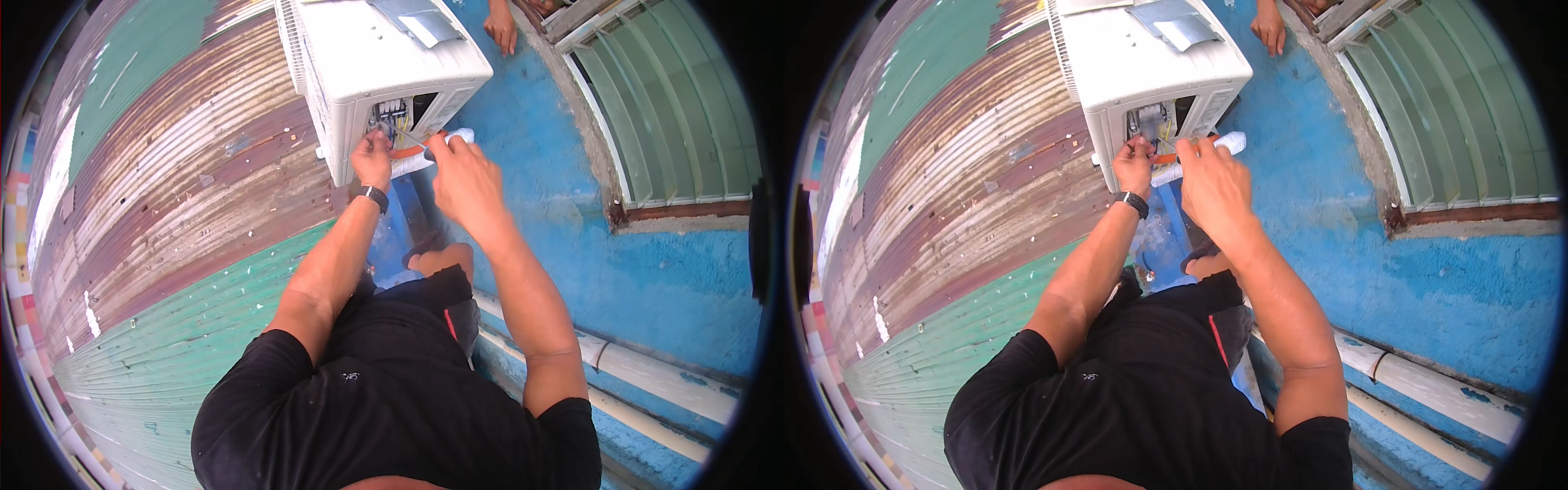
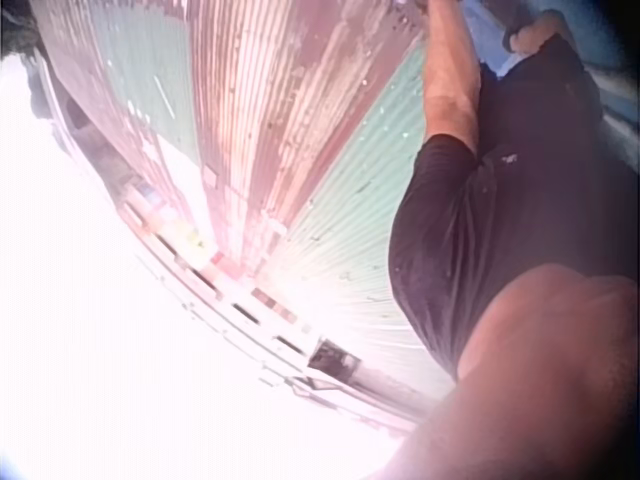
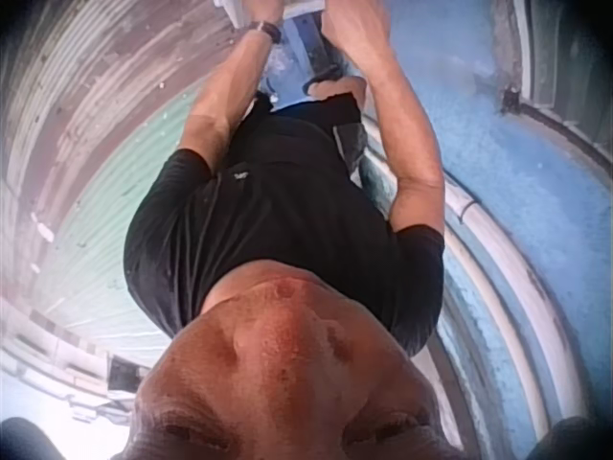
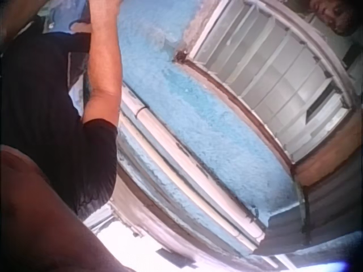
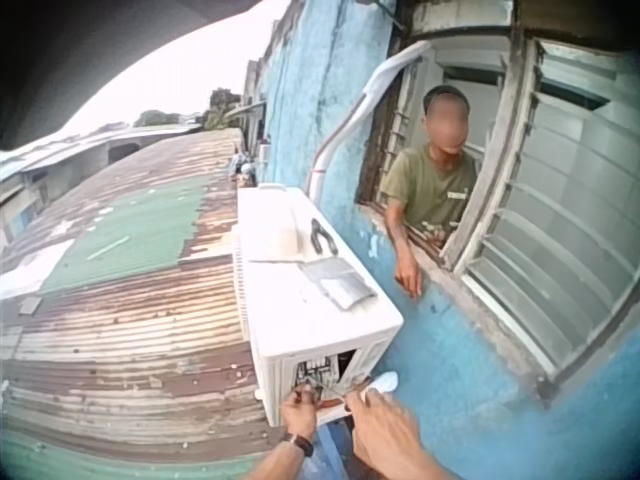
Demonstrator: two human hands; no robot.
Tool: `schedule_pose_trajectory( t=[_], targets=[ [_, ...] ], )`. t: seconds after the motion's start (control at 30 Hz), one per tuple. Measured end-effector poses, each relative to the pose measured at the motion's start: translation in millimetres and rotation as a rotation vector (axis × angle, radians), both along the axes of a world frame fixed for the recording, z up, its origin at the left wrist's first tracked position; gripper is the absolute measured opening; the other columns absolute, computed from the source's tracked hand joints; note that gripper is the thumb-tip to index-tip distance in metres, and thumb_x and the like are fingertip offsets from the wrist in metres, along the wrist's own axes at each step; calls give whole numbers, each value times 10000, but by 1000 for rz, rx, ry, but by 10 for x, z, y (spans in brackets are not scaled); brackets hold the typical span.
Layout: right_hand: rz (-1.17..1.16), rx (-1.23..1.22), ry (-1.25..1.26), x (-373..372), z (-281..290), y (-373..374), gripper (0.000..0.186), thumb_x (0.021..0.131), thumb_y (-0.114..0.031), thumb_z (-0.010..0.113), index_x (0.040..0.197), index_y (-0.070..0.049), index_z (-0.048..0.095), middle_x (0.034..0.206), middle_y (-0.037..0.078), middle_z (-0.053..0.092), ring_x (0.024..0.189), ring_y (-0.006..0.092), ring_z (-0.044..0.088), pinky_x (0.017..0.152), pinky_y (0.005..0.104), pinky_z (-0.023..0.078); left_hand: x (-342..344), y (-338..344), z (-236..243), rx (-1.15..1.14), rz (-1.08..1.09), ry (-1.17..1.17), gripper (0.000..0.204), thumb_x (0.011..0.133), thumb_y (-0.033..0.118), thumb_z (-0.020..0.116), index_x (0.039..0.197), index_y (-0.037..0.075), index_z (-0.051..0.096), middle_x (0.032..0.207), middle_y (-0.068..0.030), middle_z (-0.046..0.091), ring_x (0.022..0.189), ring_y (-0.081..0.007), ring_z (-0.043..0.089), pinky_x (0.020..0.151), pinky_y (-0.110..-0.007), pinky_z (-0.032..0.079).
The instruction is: The person works on the wiring and external connections of an air conditioning unit using a screwdriver, pliers, and a wrench. They strip wires, connect them to terminals, and tighten fittings on the exterior of the white unit.
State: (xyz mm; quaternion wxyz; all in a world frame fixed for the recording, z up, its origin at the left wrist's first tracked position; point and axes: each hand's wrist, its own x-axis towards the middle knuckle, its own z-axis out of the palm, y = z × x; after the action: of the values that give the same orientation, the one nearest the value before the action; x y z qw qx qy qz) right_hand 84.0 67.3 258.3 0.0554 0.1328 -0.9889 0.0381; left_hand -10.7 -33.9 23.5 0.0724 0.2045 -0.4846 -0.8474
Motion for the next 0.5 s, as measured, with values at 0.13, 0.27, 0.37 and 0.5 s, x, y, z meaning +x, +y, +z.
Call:
schedule_pose_trajectory(
  t=[0.13, 0.27, 0.37, 0.5],
  targets=[
    [131, 59, 129, -16, 36, 84, 284, 836, -87, 637, 1113, -48, 588, 1010, 161, 636, 907, 413, 684, 750, 541, 556, 0, 37, 11, 3, 8, 1, 212, 1016, 181, 636, 1086, -19, 653, 914, -69, 668, 829, -143, 662, 702, -305, 614],
    [-69, -92, -109, -50, 12, 105, 305, 823, -73, 649, 1121, -54, 591, 1002, 156, 657, 908, 406, 686, 750, 525, 560, 8, 56, 8, -3, 10, 9, 241, 1016, 179, 633, 1128, -34, 643, 973, -92, 670, 850, -155, 671, 705, -308, 619],
    [-182, -38, -193, -115, -66, 109, 313, 820, -82, 665, 1125, -65, 594, 1000, 159, 667, 903, 396, 689, 749, 508, 565, 2, 65, -1, -7, 27, 16, 259, 1014, 177, 635, 1159, -37, 642, 998, -103, 675, 865, -162, 676, 712, -310, 621],
    [36, 0, 8, -36, 16, 125, 286, 845, -139, 670, 1112, -64, 600, 986, 180, 667, 871, 410, 694, 736, 499, 573, -18, 83, -9, -35, 22, -17, 267, 1010, 175, 642, 1184, -28, 646, 1020, -103, 685, 876, -162, 681, 716, -305, 617]
  ],
)
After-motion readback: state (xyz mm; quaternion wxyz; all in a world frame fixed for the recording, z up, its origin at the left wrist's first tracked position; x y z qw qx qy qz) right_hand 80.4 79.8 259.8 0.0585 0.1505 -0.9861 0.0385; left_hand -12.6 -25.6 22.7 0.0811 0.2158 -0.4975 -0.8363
